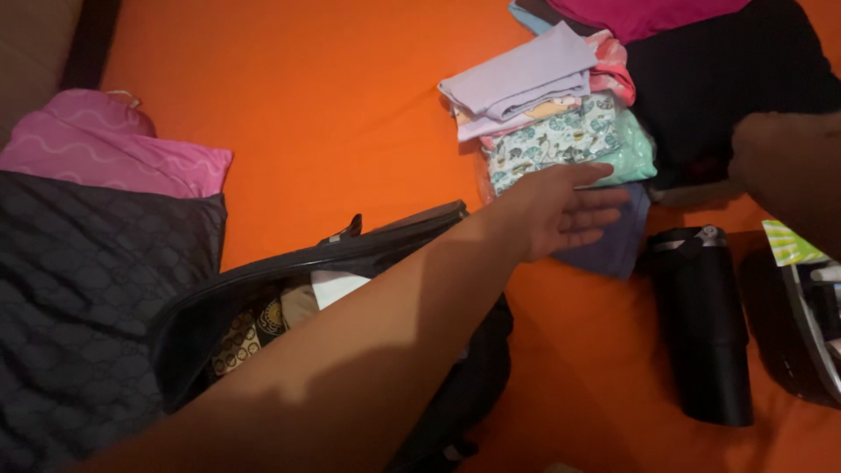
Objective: The person folds clothing items one at a time on a bed and places each folded item into an open black bag. They fold a tan garment, a purple garment, a white shirt, and a black shirt, arranging them inside the bag alongside other packed items.
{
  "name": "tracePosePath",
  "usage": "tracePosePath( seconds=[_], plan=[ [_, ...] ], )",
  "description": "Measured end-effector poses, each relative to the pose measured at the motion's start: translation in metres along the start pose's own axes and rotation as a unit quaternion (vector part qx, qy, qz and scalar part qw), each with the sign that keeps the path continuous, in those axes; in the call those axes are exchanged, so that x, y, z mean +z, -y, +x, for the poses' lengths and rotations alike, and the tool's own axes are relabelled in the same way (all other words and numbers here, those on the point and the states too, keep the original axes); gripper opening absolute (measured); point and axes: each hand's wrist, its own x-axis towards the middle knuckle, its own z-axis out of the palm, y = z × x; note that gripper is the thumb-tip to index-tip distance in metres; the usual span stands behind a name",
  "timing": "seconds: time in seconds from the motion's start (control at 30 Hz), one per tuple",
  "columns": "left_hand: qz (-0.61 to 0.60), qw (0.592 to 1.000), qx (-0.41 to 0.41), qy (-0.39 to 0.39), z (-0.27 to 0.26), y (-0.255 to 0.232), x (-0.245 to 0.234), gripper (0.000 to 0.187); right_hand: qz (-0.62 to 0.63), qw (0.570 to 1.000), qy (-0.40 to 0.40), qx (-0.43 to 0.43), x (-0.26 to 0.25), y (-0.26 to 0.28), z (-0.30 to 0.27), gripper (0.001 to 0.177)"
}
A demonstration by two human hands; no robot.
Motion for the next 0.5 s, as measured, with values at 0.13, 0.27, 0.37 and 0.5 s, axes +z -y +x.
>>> tracePosePath(
  seconds=[0.13,0.27,0.37,0.5],
  plan=[
    [0.002,1.000,0.000,-0.012,-0.008,0.001,0.002,0.054,-0.004,1.000,0.007,-0.013,-0.007,0.004,0.010,0.051],
    [-0.002,1.000,-0.005,-0.009,-0.012,0.006,-0.002,0.054,-0.007,1.000,0.016,-0.023,-0.005,0.009,0.020,0.051],
    [-0.009,1.000,-0.020,-0.004,-0.010,0.013,-0.005,0.055,-0.009,0.999,0.019,-0.027,-0.004,0.015,0.026,0.051],
    [-0.021,0.999,-0.043,-0.001,-0.004,0.026,-0.006,0.055,-0.019,0.999,0.027,-0.033,-0.002,0.024,0.030,0.051]
  ],
)
